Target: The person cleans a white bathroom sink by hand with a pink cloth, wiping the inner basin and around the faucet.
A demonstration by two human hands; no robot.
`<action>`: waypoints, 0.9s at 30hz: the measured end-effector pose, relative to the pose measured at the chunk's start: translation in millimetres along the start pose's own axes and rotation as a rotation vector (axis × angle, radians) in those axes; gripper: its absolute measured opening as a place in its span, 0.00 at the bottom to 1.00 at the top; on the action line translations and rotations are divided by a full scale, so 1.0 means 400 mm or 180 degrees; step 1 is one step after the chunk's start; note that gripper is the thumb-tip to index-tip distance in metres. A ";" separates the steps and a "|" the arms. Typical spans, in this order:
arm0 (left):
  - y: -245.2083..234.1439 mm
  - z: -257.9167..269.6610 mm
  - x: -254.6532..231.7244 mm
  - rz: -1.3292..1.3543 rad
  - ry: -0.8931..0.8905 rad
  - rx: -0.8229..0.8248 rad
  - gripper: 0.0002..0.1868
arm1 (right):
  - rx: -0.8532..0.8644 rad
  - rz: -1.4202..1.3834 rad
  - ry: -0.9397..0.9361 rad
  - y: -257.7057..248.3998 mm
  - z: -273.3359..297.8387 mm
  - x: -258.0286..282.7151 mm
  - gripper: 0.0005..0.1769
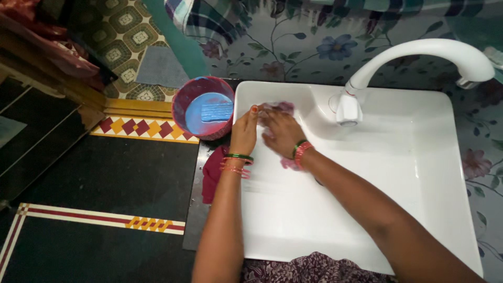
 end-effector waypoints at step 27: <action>0.049 0.027 0.014 -0.0748 0.0009 0.0269 0.36 | -0.0187 0.1237 0.1329 -0.334 0.403 -0.157 0.50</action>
Point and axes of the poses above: each hand's wrist, its own z-axis away from the middle knuckle, its own y-axis out of the palm, x = y × z, the point moved 1 cm from there along -z, towards the middle knuckle, and after that the axes turned 12 degrees about -x, right-handed, at the moved point
